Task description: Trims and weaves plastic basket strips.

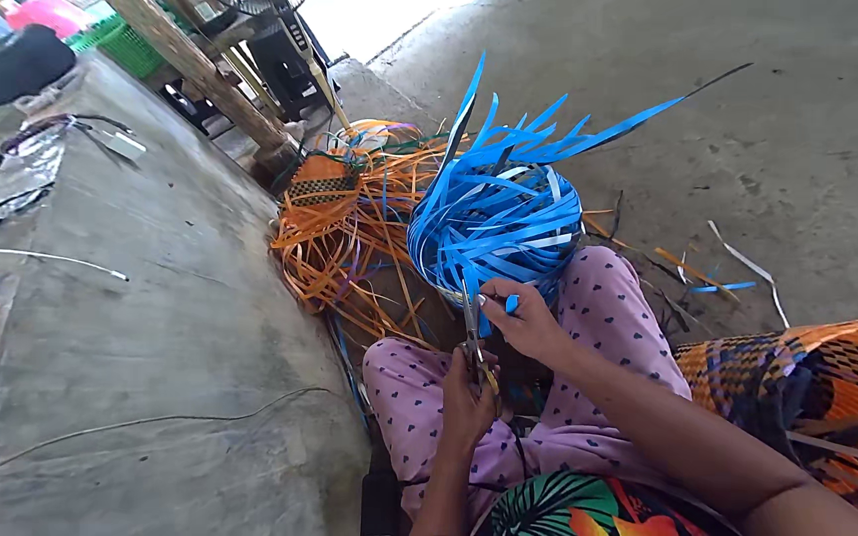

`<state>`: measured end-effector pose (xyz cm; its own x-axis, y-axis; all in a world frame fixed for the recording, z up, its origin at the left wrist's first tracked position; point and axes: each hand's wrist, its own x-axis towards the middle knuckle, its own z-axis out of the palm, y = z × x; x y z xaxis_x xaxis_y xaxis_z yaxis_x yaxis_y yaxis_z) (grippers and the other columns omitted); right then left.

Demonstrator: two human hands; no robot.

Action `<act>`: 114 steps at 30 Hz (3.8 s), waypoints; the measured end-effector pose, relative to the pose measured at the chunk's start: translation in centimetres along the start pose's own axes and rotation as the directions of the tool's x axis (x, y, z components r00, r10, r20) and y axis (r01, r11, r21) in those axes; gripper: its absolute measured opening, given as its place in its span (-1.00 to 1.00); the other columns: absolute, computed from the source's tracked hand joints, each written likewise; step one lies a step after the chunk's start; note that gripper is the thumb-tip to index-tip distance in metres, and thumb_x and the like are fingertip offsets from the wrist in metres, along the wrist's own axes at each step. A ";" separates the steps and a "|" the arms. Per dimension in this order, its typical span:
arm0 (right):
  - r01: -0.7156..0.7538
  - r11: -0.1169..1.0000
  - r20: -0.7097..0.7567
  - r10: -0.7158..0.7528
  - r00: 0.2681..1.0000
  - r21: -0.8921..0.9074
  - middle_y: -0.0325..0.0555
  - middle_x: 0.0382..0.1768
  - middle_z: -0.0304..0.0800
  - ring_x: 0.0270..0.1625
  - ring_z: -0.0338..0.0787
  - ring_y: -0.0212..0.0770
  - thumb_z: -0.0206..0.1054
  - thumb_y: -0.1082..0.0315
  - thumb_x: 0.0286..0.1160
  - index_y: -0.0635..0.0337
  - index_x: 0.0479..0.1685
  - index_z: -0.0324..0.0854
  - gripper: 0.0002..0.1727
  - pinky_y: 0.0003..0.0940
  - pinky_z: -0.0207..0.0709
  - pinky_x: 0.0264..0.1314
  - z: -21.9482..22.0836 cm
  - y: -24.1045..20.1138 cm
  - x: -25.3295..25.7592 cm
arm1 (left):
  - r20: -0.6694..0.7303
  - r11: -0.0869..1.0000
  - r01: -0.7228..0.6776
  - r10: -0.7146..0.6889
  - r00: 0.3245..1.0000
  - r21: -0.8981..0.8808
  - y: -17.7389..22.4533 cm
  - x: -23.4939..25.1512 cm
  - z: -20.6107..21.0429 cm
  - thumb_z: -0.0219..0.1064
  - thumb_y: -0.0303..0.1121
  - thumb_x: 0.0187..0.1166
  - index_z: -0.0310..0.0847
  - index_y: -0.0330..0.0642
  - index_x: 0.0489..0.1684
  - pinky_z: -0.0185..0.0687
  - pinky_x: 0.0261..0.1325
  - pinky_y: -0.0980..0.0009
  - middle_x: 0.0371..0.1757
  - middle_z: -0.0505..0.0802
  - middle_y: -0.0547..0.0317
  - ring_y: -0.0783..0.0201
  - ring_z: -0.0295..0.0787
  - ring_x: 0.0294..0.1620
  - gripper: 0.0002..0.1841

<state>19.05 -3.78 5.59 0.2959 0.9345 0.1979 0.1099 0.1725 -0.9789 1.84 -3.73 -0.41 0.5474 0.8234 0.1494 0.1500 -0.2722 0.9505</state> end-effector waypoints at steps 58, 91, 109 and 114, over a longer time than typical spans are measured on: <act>-0.006 1.000 0.013 0.006 1.000 -0.021 -0.36 -0.50 0.61 -0.52 0.55 -0.66 0.13 0.32 0.69 0.33 -0.09 0.68 -0.73 -0.73 0.50 -0.41 -1.1 0.7 -2.6 | -0.385 0.881 0.415 -0.310 0.869 0.228 -1.8 10.0 0.2 0.41 -0.29 0.62 0.32 -0.51 0.49 0.71 0.06 0.07 -0.07 0.81 -0.20 0.06 0.80 -0.14 -0.40; 0.305 0.943 0.068 -0.298 0.952 -0.136 0.04 -0.08 0.78 -0.11 0.73 -0.43 0.39 0.30 0.54 0.31 -0.16 0.82 -0.78 -0.65 0.60 -0.03 2.2 -1.2 -1.5 | -0.424 0.972 -0.231 0.198 0.884 -0.029 2.0 2.3 0.9 0.32 -0.63 0.40 0.44 -0.69 0.15 0.73 0.03 0.65 -0.17 0.84 0.20 0.68 0.77 -0.14 -0.62; 0.268 0.962 0.154 -0.258 0.954 -0.046 -0.19 -0.44 0.58 -0.39 0.51 -0.58 0.02 0.39 0.71 0.41 -0.18 0.64 -0.69 -0.71 0.42 -0.25 1.5 -1.0 -1.8 | -0.067 0.950 -0.121 0.146 0.987 0.287 0.0 -2.9 -1.4 0.39 -0.24 0.23 0.36 -0.74 0.35 0.74 0.18 0.36 0.12 0.81 -0.31 0.24 0.85 0.08 -0.24; 0.297 0.952 0.191 -0.279 0.941 -0.074 -0.16 -0.46 0.55 -0.37 0.52 -0.51 0.00 0.33 0.75 0.37 -0.26 0.61 -0.65 -0.64 0.42 -0.21 1.7 -0.8 -2.0 | -0.029 0.967 -0.102 0.112 0.993 0.233 0.4 -2.9 -1.0 0.30 -0.40 0.38 0.28 -0.72 0.39 0.76 -0.04 0.50 0.06 0.86 -0.09 0.44 0.85 -0.12 -0.37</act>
<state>16.78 -5.28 5.88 0.0668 0.8908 0.4495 0.2624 0.4189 -0.8693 -0.53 -5.72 -0.23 0.5363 0.8020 0.2630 0.2808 -0.4634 0.8404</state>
